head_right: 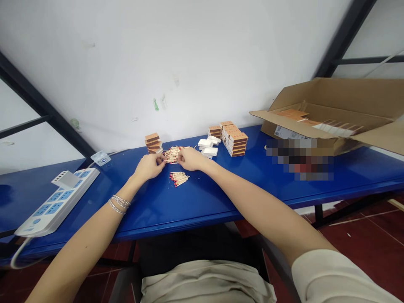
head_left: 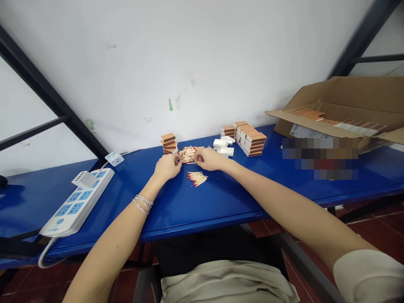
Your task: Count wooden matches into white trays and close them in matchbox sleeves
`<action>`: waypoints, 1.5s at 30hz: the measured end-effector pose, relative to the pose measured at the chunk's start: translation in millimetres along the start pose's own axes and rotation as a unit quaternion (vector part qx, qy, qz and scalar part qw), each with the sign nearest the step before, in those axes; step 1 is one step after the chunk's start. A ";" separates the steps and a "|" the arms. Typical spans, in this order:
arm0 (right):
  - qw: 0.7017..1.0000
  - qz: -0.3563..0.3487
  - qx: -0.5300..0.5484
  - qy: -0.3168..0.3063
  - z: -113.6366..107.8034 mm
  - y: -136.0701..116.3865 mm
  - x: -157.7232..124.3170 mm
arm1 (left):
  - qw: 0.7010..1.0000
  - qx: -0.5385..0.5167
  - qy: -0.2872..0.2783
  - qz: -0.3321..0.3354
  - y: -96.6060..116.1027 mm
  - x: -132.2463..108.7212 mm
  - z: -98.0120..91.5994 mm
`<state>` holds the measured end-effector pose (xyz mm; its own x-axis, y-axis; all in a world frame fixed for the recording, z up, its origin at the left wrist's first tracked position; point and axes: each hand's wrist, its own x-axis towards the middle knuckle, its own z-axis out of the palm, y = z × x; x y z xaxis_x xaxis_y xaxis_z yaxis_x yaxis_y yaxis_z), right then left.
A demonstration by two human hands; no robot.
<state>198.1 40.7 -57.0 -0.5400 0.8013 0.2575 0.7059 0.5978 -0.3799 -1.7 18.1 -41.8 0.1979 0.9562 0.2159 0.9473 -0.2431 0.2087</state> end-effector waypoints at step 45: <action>0.999 0.046 0.005 -0.021 -17.4 6.8 -4.9 | 0.973 -0.139 -0.093 0.161 9.2 -5.0 11.6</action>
<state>213.5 41.2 -45.4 -0.4916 0.8511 0.1845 0.7489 0.5213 -0.4091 9.0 13.0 -52.1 0.5402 0.8293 0.1429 0.7281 -0.5457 0.4148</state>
